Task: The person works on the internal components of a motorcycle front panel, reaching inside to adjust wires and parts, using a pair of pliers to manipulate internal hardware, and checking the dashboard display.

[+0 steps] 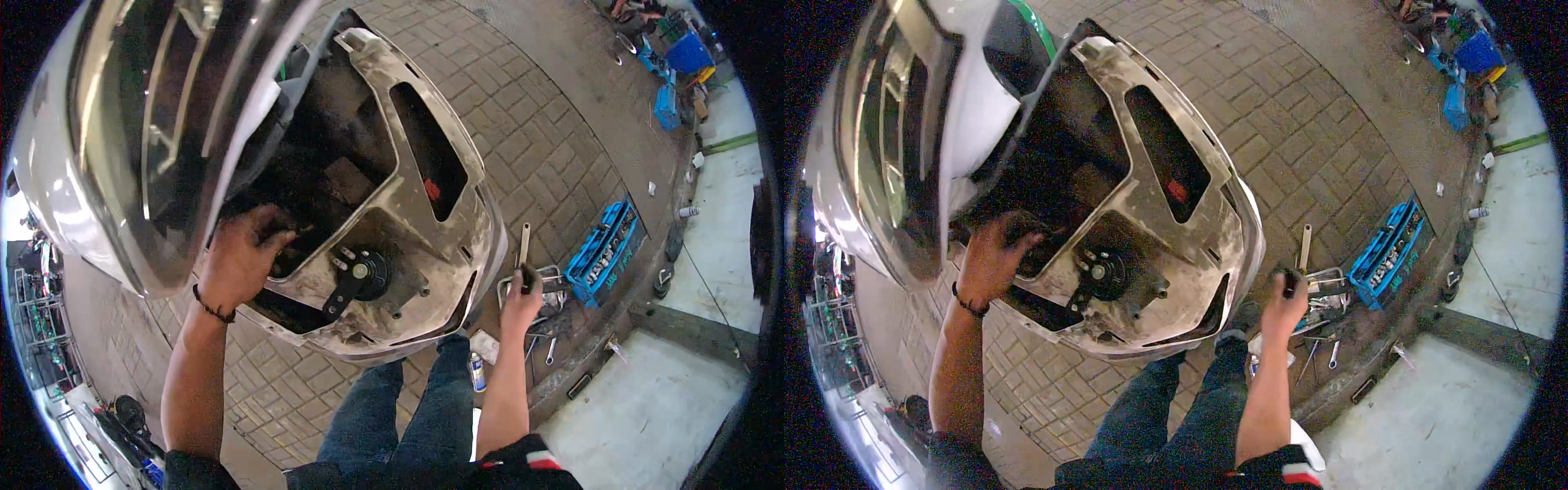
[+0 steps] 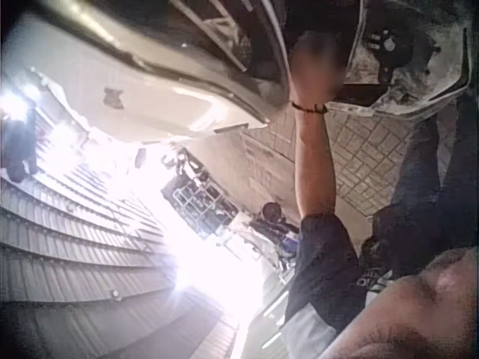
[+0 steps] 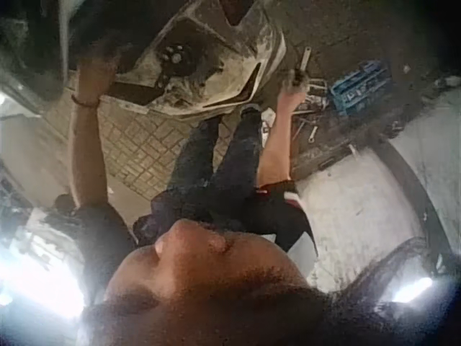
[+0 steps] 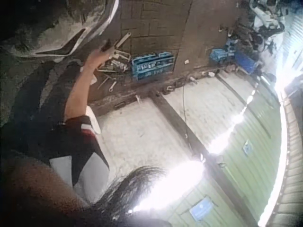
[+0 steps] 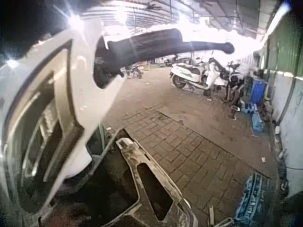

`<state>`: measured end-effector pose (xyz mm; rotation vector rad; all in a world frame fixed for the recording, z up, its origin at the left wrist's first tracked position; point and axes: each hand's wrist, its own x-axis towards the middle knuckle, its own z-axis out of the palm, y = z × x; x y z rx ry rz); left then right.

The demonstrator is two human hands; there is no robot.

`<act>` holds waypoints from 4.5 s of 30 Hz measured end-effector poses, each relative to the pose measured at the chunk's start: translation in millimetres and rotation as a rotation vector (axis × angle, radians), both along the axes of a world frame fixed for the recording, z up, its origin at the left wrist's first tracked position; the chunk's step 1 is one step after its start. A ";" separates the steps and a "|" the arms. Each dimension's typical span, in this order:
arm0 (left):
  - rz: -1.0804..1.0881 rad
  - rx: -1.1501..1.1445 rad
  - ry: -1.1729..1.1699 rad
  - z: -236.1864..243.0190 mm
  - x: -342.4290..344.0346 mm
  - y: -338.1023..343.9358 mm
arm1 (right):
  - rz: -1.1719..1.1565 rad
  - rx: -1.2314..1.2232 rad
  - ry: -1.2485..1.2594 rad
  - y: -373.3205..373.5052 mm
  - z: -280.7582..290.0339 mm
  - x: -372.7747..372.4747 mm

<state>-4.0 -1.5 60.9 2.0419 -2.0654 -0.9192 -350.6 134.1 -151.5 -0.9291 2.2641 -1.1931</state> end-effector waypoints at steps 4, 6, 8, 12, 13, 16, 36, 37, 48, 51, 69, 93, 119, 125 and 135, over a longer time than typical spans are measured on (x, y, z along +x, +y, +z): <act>-0.041 -0.032 0.014 -10.4 5.3 0.2 | 0.595 -0.143 0.153 -35.4 157.8 97.4; -0.041 -0.208 0.028 -24.0 9.9 4.7 | 0.829 -0.018 0.389 -57.1 184.4 131.5; -0.015 -0.197 -0.033 -16.8 -3.0 1.2 | 0.856 0.126 0.498 -70.2 189.4 149.7; -0.086 -0.198 -0.109 -33.6 -4.7 2.8 | 0.835 0.202 0.576 -75.6 196.3 163.6; -0.113 -0.268 -0.129 -39.8 -4.5 4.2 | 0.839 0.229 0.563 -76.0 195.7 164.7; -0.133 -0.314 -0.135 -40.4 -9.4 2.6 | 0.882 0.190 0.588 -75.8 191.3 166.6; -0.115 -0.193 0.095 -50.4 11.2 1.1 | 0.891 -0.142 -1.270 -150.6 208.4 137.9; -0.112 -0.207 0.063 -49.8 10.9 2.0 | 0.827 -0.099 -1.338 -154.1 207.4 138.5; -0.205 -0.084 0.106 -84.6 16.7 -2.1 | 0.988 -0.300 -0.282 -169.3 189.3 158.5; -0.123 -0.050 0.165 -70.1 10.1 -5.5 | 1.002 -0.213 -0.212 -171.1 189.4 158.4; -0.091 -0.051 0.260 -41.4 1.4 -11.5 | 1.086 -0.330 -0.050 -184.4 180.5 164.3; -0.446 -0.433 -0.127 -66.6 25.9 -13.4 | 1.088 -0.113 0.109 -178.1 199.6 171.7; -0.157 -0.490 0.045 -59.3 -1.2 0.5 | 1.190 0.069 0.040 -177.2 201.8 168.2; -0.183 -0.377 -0.112 -60.6 0.5 3.7 | 1.256 -0.300 -0.008 -185.6 166.1 161.9; -0.026 -0.148 0.074 -36.9 5.4 2.4 | 1.182 -0.281 0.122 -180.3 182.1 162.2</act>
